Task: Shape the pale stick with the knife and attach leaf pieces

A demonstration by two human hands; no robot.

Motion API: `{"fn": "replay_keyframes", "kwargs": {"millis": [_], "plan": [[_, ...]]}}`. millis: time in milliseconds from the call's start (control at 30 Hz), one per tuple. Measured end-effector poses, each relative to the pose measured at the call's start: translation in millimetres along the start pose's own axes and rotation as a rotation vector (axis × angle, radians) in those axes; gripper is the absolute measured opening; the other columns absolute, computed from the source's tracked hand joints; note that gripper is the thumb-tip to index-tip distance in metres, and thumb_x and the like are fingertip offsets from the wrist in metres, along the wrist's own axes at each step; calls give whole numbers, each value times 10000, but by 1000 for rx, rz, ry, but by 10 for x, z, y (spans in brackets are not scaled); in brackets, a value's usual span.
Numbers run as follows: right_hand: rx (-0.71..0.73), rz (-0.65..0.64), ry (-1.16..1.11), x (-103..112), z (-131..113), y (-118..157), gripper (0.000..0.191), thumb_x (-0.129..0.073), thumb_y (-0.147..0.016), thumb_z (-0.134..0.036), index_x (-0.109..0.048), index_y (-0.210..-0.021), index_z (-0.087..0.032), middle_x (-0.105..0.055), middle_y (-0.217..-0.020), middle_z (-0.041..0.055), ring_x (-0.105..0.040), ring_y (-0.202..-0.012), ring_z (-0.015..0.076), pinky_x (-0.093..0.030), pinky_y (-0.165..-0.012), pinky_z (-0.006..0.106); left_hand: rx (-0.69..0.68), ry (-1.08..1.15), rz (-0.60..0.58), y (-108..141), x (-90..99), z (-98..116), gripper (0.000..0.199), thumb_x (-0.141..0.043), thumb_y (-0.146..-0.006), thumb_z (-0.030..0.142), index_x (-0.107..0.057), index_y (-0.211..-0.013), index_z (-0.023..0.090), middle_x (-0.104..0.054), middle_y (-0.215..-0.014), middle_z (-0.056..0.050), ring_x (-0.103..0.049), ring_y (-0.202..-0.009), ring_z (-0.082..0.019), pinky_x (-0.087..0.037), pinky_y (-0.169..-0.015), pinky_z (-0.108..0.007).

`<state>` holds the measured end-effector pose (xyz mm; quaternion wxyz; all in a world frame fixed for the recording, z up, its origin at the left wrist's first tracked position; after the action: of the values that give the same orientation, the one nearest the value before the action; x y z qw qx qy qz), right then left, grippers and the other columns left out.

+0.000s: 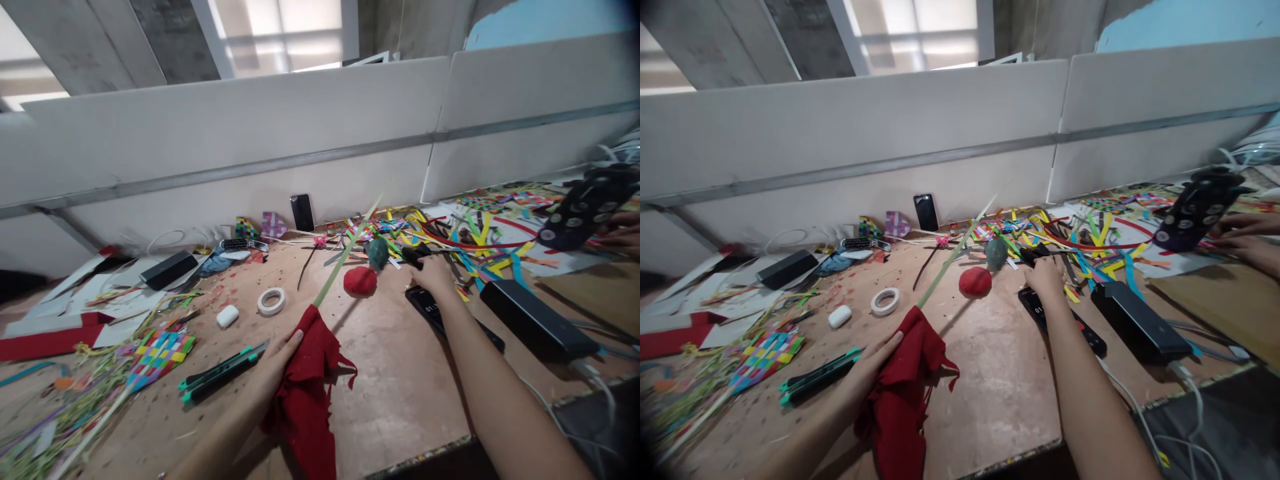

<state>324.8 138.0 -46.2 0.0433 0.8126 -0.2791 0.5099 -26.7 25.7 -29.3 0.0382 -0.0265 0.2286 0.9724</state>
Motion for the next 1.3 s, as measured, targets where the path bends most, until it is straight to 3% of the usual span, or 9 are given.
{"fn": "replay_keyframes", "kwargs": {"millis": [100,200,267,367,433,533,833,1100,1300], "plan": [[-33,155,-108,197,-123,35,380,-481,-686,-234,-613,-1033,-151,-538,-1125,129,-439,-1070,308,-329,-907,478,25,12,1,-6,-10,-3,513,-582,-735,451,-535,-1169,181,-627,-1110,-64,-628,-924,-193,-513,-795,-278],[58,252,-493,361,-373,116,352,-484,-690,-232,-627,-1003,-158,-591,-1058,93,-508,-991,226,-362,-908,389,-25,-15,28,-18,3,10,480,-586,-735,443,-556,-1129,172,-599,-1161,-54,-600,-990,-179,-489,-832,-242],[96,150,-891,368,-567,196,344,-520,-680,-266,-631,-988,-161,-619,-1004,70,-551,-888,163,-416,-833,305,-40,-33,19,-20,2,8,490,-586,-732,451,-553,-1134,172,-594,-1170,-55,-603,-977,-182,-488,-827,-250],[49,-116,-1392,301,-858,370,338,-600,-630,-298,-638,-952,-204,-631,-983,15,-567,-808,94,-441,-733,214,-40,-52,14,-6,-5,6,499,-581,-730,459,-553,-1138,174,-594,-1168,-57,-604,-969,-193,-487,-834,-274],[-16,-250,-1594,268,-1003,493,312,-636,-604,-287,-645,-909,-220,-634,-971,-9,-573,-760,65,-450,-708,186,-54,-101,42,14,-3,22,487,-578,-729,460,-567,-1120,171,-589,-1175,-52,-575,-1028,-203,-460,-895,-287],[-63,-337,-1764,254,-1116,607,245,-653,-606,-267,-646,-840,-195,-653,-882,-2,-597,-756,67,-471,-733,183,-103,-227,75,38,-4,58,461,-563,-734,462,-587,-1095,176,-572,-1199,-36,-515,-1116,-207,-397,-985,-289],[-374,-273,-1941,92,-1016,546,240,-693,-592,-138,-568,-790,-188,-653,-713,-41,-621,-660,63,-511,-633,157,-314,-637,30,11,9,93,446,-416,-810,479,-549,-1138,207,-539,-1235,-20,-471,-1147,-194,-344,-1017,-325],[-291,-376,-1831,43,-1038,594,281,-773,-516,-238,-639,-757,-184,-669,-783,-9,-627,-703,76,-514,-676,167,-411,-971,38,95,-34,184,400,-288,-868,451,-548,-1043,203,-624,-1013,-50,-563,-901,-203,-412,-802,-334],[-85,-698,-1548,-147,-1283,900,295,-757,-506,-271,-655,-760,-163,-655,-761,12,-596,-645,91,-487,-628,216,-411,-976,72,73,-25,163,396,-279,-871,440,-545,-1040,200,-624,-1026,-57,-568,-918,-215,-414,-808,-340]]}}
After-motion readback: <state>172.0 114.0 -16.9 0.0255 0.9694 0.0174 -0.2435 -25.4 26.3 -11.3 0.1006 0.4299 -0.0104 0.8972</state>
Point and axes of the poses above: each hand's wrist, its own y-axis away from the middle knuckle, its own x-axis out of the back of the hand, z = x × y, the point moved 4 cm from there along -y, towards the middle knuckle
